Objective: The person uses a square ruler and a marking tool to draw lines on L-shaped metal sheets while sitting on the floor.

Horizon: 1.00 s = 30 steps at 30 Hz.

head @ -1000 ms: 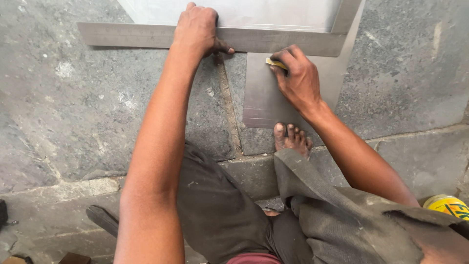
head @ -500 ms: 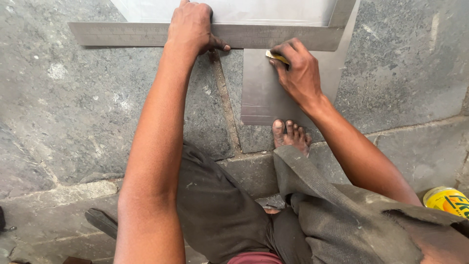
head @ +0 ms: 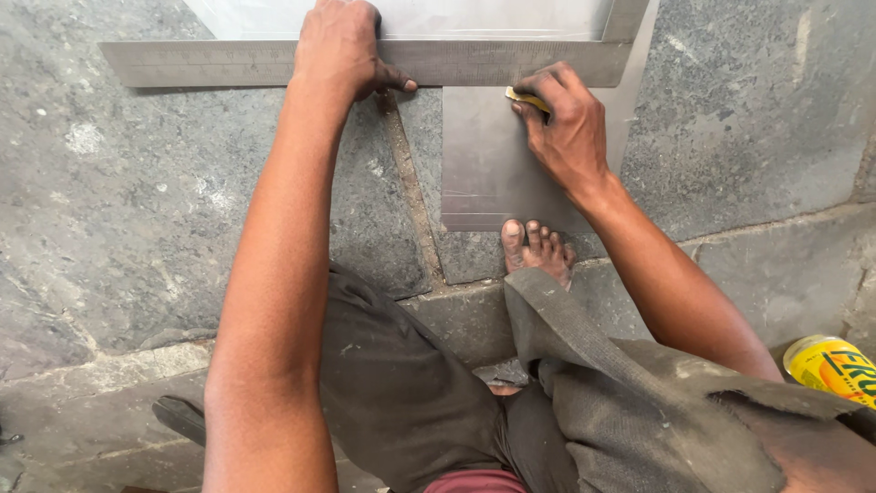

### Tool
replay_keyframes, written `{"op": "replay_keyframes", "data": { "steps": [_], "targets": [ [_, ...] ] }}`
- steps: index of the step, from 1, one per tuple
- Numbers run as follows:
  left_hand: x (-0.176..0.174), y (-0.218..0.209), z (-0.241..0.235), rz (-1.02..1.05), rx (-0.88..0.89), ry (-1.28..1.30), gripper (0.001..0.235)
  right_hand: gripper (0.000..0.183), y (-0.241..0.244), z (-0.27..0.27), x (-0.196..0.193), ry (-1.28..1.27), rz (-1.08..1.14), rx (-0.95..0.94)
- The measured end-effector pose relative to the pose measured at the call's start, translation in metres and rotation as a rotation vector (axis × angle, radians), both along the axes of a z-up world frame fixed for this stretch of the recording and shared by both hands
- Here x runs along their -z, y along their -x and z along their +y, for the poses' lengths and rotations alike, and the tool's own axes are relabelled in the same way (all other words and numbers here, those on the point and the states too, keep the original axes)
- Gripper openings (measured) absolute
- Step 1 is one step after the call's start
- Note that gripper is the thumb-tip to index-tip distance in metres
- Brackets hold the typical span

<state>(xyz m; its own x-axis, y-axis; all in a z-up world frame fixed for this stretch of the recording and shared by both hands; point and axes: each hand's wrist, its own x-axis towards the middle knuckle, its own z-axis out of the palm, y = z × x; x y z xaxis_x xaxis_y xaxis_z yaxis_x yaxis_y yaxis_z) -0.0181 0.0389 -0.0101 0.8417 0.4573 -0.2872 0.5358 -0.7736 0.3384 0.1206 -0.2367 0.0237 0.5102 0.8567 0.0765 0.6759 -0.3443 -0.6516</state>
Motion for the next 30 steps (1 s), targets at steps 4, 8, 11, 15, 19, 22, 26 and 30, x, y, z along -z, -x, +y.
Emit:
{"op": "replay_keyframes", "data": {
  "steps": [4,8,11,15,19,22,26,30],
  "targets": [
    [0.001,-0.002,0.001,0.041,0.007,0.005,0.073,0.012,0.0,0.001,0.001,-0.003,-0.018,-0.01],
    [0.006,0.0,0.001,0.015,0.014,-0.007,0.072,0.005,-0.008,0.004,0.012,0.183,-0.016,-0.034],
    [0.01,0.005,0.002,0.025,0.034,0.015,0.075,0.009,-0.017,-0.001,0.016,0.288,0.029,-0.106],
    [0.006,-0.004,0.003,0.105,0.003,-0.009,0.072,0.023,-0.019,-0.005,0.014,0.894,0.446,-0.646],
    [0.001,-0.009,0.002,0.148,0.006,-0.001,0.077,0.018,-0.003,-0.008,0.001,0.489,0.332,-0.342],
    [-0.002,-0.009,0.004,0.161,-0.004,0.015,0.072,0.013,0.002,0.004,-0.004,0.15,0.222,-0.042],
    [-0.007,-0.009,0.0,0.144,-0.028,0.039,0.068,0.014,0.009,0.016,-0.007,0.051,0.079,0.04],
    [-0.009,-0.008,-0.001,0.136,-0.046,0.054,0.068,0.006,0.008,0.02,-0.007,0.129,0.076,0.019]
  ]
}}
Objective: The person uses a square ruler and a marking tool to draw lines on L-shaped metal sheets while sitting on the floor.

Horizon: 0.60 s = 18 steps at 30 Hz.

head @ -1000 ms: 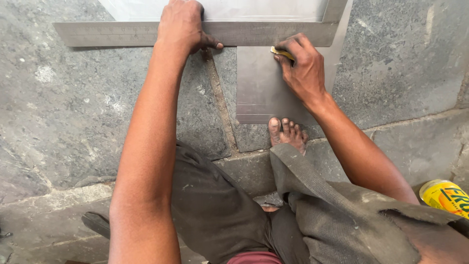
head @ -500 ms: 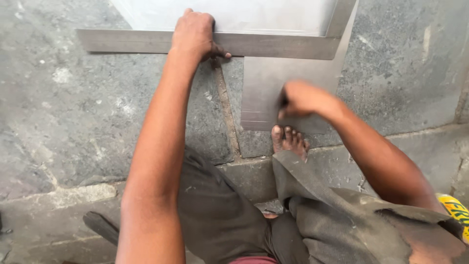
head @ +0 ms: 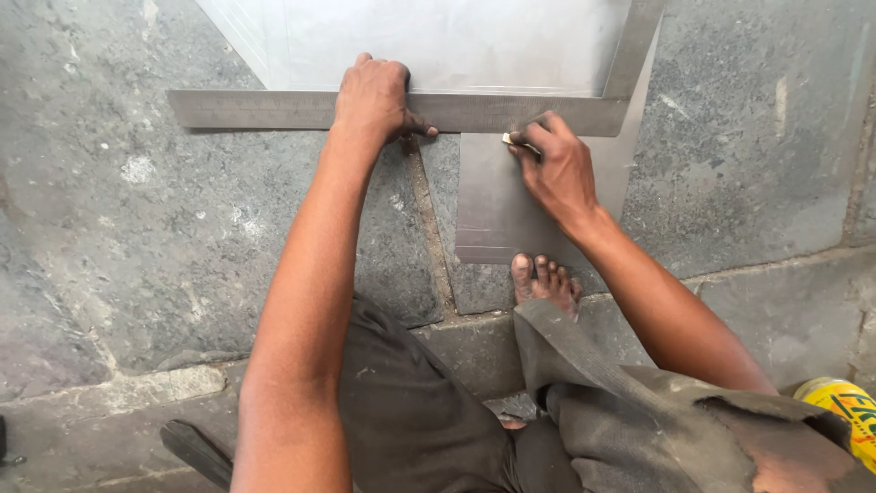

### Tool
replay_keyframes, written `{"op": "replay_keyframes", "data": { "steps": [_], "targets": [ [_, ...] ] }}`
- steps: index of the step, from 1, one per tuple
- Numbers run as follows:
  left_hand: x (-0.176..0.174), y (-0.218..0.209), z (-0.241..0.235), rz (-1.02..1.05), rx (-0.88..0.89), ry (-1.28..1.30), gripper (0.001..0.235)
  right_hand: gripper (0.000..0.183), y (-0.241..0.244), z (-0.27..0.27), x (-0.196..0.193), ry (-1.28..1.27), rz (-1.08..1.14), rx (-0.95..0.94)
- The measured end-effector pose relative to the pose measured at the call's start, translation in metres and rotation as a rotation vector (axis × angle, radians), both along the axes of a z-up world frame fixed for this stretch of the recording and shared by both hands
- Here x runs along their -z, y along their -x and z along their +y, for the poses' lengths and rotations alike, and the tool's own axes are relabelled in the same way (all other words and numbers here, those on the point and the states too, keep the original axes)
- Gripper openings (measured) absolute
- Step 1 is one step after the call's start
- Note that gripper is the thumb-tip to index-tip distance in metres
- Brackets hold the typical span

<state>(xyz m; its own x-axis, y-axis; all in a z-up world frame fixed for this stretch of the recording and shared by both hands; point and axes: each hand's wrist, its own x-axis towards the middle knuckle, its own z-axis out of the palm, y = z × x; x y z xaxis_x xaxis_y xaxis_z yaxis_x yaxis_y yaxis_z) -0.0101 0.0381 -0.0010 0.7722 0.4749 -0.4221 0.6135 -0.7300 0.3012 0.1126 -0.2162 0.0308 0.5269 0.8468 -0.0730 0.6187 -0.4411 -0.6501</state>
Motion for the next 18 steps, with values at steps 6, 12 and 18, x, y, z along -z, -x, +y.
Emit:
{"op": "replay_keyframes", "data": {
  "steps": [6,12,18],
  "targets": [
    [-0.002,0.001,0.003,-0.004,0.045,-0.027,0.069,0.01,-0.011,0.004,-0.004,0.473,0.163,-0.155],
    [-0.004,0.032,-0.018,-0.433,0.069,0.021,0.062,0.025,0.032,-0.087,-0.029,0.186,0.203,-0.072],
    [-0.022,0.084,-0.094,-0.386,0.003,0.128,0.055,0.012,0.018,-0.192,-0.036,-0.106,-0.017,0.41]
  ]
}}
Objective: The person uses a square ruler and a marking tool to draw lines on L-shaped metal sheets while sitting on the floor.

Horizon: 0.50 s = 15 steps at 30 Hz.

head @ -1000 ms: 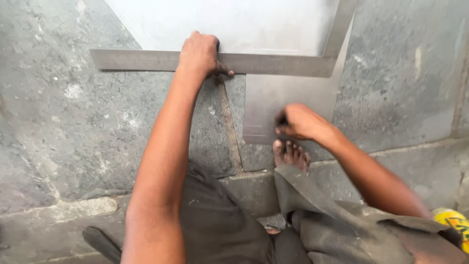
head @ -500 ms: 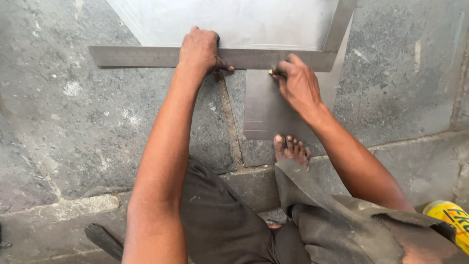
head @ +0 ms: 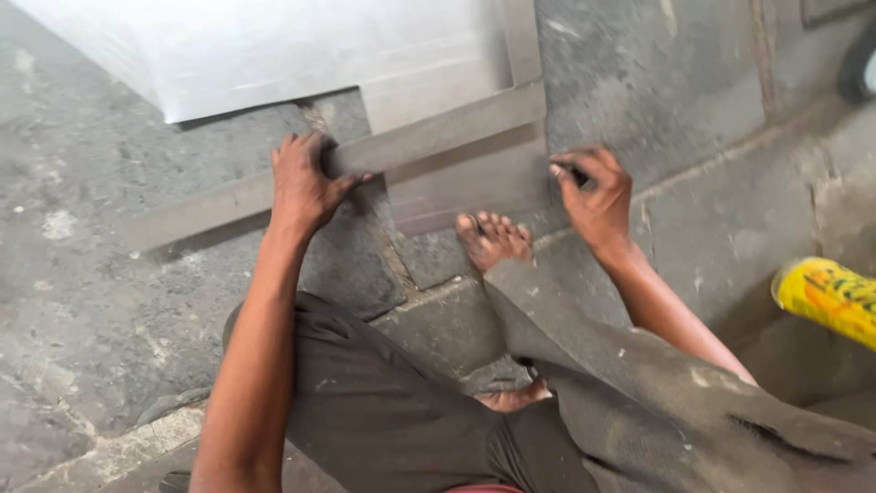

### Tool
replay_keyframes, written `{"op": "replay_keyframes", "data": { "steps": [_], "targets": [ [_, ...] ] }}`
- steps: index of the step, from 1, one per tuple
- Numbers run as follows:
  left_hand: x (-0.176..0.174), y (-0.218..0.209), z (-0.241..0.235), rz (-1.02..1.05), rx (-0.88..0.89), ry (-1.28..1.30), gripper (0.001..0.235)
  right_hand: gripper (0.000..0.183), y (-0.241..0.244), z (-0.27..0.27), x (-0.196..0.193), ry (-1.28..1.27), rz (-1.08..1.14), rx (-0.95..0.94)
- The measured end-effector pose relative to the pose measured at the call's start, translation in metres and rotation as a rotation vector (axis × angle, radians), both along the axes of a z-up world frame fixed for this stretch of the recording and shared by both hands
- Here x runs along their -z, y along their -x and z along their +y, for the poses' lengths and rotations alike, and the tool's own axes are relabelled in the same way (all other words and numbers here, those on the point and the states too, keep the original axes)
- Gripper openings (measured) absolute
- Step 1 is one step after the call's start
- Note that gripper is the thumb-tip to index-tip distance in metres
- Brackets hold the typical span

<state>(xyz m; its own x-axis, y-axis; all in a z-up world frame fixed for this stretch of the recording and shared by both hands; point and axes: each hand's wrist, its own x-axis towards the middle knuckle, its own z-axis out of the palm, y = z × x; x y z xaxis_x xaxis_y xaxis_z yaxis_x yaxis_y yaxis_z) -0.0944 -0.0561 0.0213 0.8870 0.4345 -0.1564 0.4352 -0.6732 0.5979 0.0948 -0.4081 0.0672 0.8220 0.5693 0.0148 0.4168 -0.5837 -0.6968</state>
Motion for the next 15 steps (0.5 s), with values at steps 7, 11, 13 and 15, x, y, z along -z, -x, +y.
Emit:
{"op": "replay_keyframes", "data": {
  "steps": [7,11,13,15],
  "targets": [
    [-0.002,0.012,-0.039,0.003,0.033,0.028,0.055,0.016,0.021,-0.059,0.017,-0.036,-0.09,0.105],
    [-0.003,0.008,-0.036,0.046,0.044,0.033,0.056,0.018,0.019,-0.06,0.021,0.012,-0.091,0.113],
    [-0.002,0.006,-0.035,0.063,0.058,0.008,0.055,0.018,0.016,-0.062,0.024,0.042,-0.058,0.111],
    [-0.002,0.004,-0.034,0.068,0.07,-0.002,0.056,0.02,0.012,-0.064,0.024,0.068,-0.042,0.089]
  ]
}}
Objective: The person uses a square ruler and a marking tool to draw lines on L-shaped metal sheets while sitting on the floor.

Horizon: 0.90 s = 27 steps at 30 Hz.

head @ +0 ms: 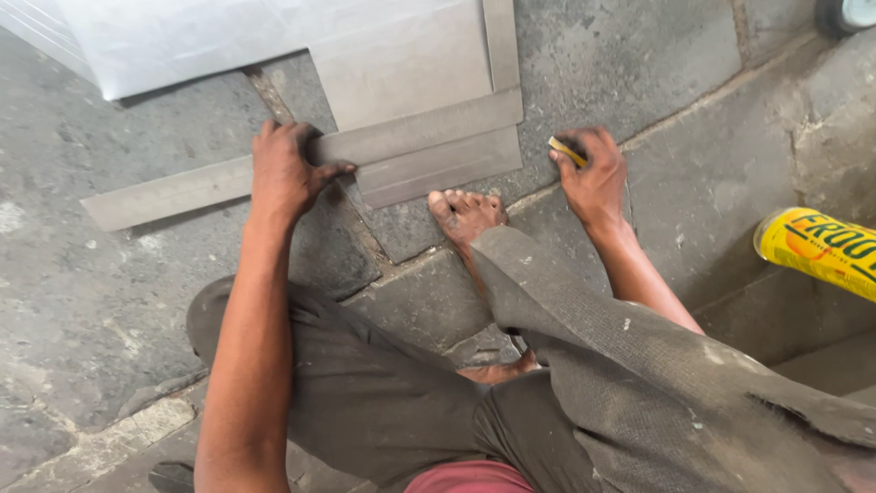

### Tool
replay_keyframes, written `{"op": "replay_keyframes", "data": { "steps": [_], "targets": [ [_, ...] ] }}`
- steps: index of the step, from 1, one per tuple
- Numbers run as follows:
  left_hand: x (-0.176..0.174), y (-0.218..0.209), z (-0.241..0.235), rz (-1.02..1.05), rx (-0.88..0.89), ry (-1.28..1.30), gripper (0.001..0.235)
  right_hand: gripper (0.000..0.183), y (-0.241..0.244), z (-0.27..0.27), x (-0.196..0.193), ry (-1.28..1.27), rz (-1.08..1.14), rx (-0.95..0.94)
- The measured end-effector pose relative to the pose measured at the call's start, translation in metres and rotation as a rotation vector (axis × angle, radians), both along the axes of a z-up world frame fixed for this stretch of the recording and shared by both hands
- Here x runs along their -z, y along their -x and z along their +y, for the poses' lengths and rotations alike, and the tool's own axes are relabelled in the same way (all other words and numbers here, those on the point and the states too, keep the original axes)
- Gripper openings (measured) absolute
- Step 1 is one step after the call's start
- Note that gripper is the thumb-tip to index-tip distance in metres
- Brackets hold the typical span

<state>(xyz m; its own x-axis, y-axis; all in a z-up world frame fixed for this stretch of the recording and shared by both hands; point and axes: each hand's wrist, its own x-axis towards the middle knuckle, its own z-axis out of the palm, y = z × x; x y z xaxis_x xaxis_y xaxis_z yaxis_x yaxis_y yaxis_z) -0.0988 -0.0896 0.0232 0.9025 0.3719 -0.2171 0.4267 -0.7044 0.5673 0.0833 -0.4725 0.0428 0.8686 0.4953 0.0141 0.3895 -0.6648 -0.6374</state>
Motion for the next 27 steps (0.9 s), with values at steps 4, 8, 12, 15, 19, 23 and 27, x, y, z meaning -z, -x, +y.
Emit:
{"op": "replay_keyframes", "data": {
  "steps": [4,8,12,15,19,23,27],
  "targets": [
    [0.001,0.001,-0.001,-0.025,0.033,-0.021,0.059,0.018,-0.003,0.002,-0.002,0.007,0.023,-0.024],
    [0.003,0.0,-0.001,-0.036,0.059,-0.039,0.06,0.017,-0.002,0.012,-0.004,-0.013,0.017,-0.057],
    [0.005,-0.002,0.0,-0.032,0.058,-0.035,0.059,0.015,-0.002,0.023,-0.003,-0.042,0.023,-0.111],
    [0.007,-0.002,0.001,-0.024,0.059,-0.027,0.058,0.016,-0.004,0.028,0.0,0.014,0.084,-0.133],
    [0.009,0.0,0.001,-0.039,0.056,-0.023,0.06,0.013,-0.009,0.036,0.016,0.018,0.084,-0.248],
    [0.013,0.001,0.002,-0.04,0.068,-0.037,0.059,0.014,-0.013,0.042,0.029,0.027,0.053,-0.303],
    [0.012,0.001,0.002,-0.054,0.072,-0.042,0.059,0.016,-0.012,0.046,0.024,0.031,0.032,-0.295]
  ]
}}
